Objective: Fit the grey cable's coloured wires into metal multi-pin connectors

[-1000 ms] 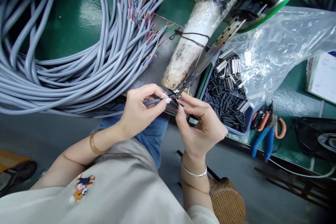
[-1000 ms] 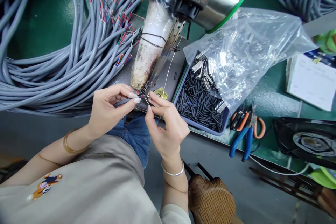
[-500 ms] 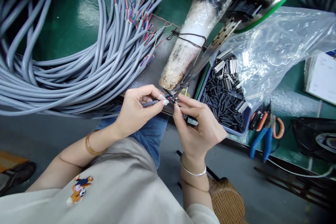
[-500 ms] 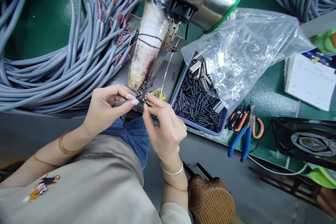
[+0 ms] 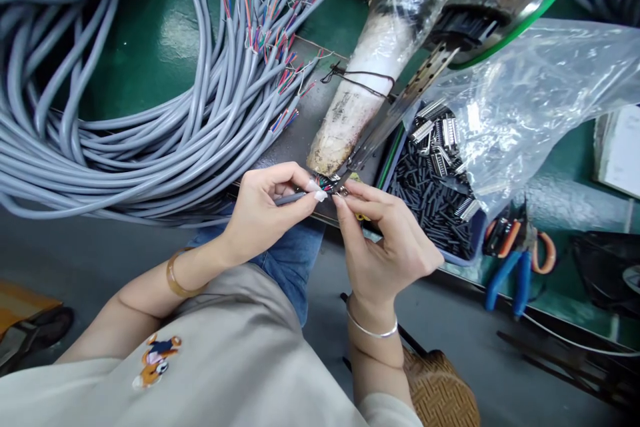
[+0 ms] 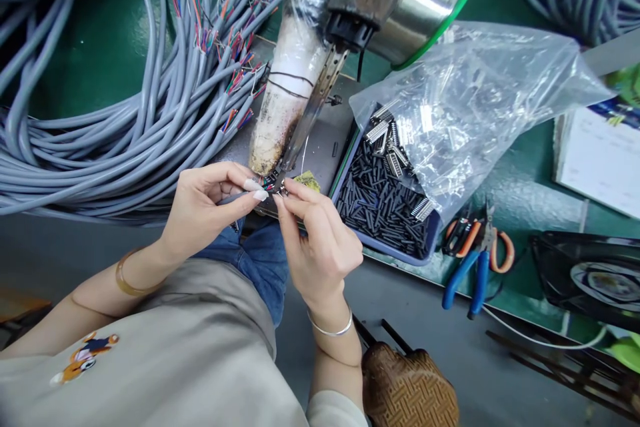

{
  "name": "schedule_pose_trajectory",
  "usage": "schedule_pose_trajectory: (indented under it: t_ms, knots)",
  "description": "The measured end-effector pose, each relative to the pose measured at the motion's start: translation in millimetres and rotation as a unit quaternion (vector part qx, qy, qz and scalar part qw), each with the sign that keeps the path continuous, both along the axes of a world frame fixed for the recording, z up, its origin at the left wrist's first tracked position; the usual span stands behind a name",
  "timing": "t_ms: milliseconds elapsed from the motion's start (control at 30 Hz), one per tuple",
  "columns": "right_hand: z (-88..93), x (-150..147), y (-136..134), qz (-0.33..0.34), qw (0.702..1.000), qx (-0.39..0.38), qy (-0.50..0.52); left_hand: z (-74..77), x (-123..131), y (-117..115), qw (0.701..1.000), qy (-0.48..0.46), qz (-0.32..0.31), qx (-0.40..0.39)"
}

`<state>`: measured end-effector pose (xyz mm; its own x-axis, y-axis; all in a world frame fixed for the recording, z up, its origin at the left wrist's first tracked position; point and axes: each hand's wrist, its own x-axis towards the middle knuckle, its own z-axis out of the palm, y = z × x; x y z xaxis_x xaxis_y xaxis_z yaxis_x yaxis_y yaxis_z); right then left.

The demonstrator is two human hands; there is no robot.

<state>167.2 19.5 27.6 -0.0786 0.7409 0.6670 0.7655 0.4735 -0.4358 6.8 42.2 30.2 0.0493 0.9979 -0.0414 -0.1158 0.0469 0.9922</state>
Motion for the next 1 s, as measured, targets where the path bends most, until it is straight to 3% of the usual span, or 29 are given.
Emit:
schedule_pose_trajectory:
  t_ms: [800, 1000]
  knots:
    - [-1.2, 9, -7, 0.038, 0.998, -0.016, -0.054, -7.5, -3, -1, 0.999, 0.008, -0.042, -0.03]
    - [-8.3, 18, -15, 0.031, 0.999, -0.022, 0.005, -12.3, -2, -5, 0.998, 0.023, -0.055, -0.037]
